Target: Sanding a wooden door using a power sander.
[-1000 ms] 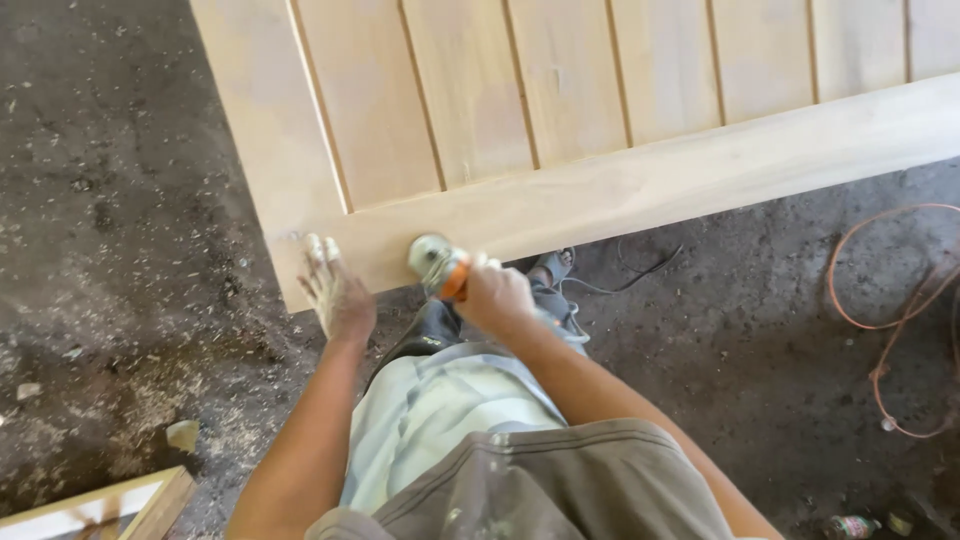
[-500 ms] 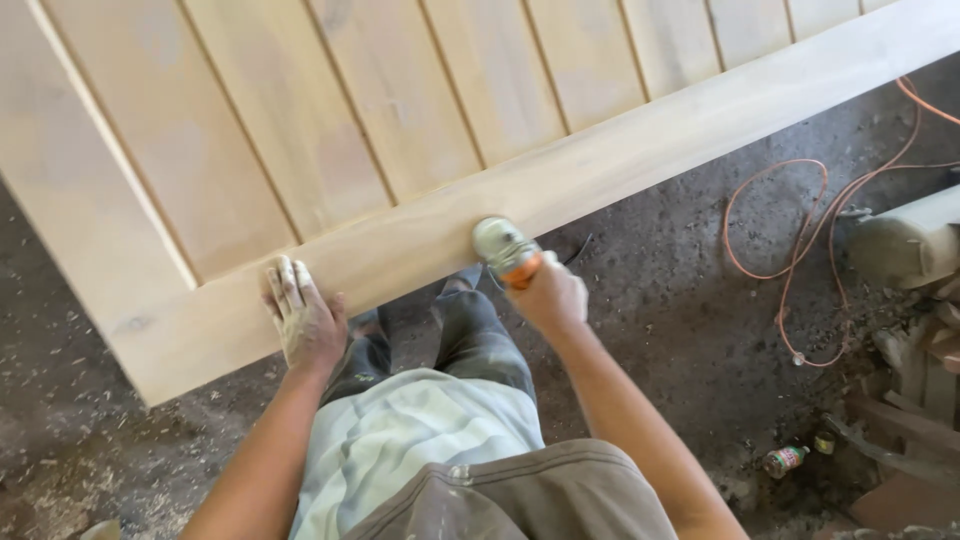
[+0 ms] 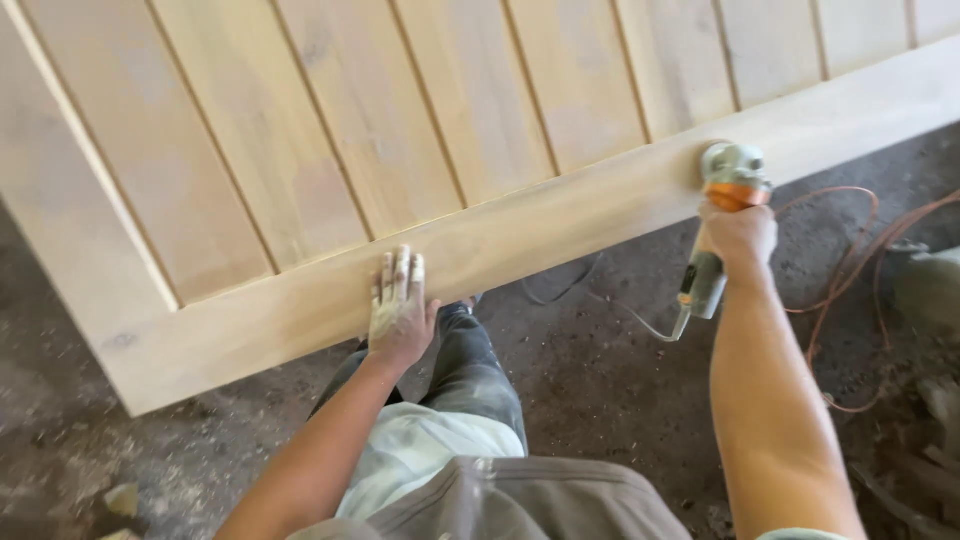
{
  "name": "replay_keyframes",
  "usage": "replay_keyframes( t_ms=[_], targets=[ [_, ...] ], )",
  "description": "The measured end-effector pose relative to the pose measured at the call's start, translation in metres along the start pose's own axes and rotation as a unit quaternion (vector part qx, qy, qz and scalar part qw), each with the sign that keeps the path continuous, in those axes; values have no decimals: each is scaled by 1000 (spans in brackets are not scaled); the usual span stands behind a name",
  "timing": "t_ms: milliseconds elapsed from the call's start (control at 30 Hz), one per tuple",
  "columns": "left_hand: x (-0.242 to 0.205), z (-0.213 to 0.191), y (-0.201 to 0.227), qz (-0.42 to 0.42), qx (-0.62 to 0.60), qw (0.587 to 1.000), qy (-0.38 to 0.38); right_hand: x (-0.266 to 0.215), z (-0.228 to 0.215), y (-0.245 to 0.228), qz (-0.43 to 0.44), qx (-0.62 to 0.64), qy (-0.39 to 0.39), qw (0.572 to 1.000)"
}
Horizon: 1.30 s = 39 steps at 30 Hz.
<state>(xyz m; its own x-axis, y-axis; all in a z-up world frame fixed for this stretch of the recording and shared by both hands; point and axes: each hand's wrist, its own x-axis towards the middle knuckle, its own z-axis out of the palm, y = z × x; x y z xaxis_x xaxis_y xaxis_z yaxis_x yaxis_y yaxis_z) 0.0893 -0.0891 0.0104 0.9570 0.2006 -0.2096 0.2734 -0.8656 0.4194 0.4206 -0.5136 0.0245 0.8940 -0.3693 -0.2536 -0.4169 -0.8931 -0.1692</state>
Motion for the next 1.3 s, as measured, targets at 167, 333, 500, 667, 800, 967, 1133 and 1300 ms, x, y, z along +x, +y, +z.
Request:
replay_keyframes(
  t_ms=[167, 333, 500, 667, 800, 967, 1133, 1300],
  targets=[
    [-23, -11, -32, -32, -4, 999, -2, -31, 4, -20, -24, -5, -38, 999],
    [-54, -23, -97, -84, -9, 996, 28, -129, 20, -64, -81, -44, -72, 993],
    [-103, -43, -200, -57, 3, 997, 45, -273, 77, -143, -117, -113, -132, 978],
    [-178, -76, -322, -30, 12, 998, 46, -470, 126, -237, -175, -101, -149, 968],
    [-203, -134, -405, -137, 16, 990, -14, -578, 185, -287, -215, -43, -104, 970],
    [-287, -113, -530, -314, -19, 949, -7, -700, 223, -324, -228, -71, -125, 963],
    [-348, -83, -608, -373, -86, 923, -37, -766, 227, -334, -272, -105, -169, 941],
    [-370, -60, -637, -456, -208, 865, 25, -750, 219, -300, -327, -93, -149, 929]
  ],
)
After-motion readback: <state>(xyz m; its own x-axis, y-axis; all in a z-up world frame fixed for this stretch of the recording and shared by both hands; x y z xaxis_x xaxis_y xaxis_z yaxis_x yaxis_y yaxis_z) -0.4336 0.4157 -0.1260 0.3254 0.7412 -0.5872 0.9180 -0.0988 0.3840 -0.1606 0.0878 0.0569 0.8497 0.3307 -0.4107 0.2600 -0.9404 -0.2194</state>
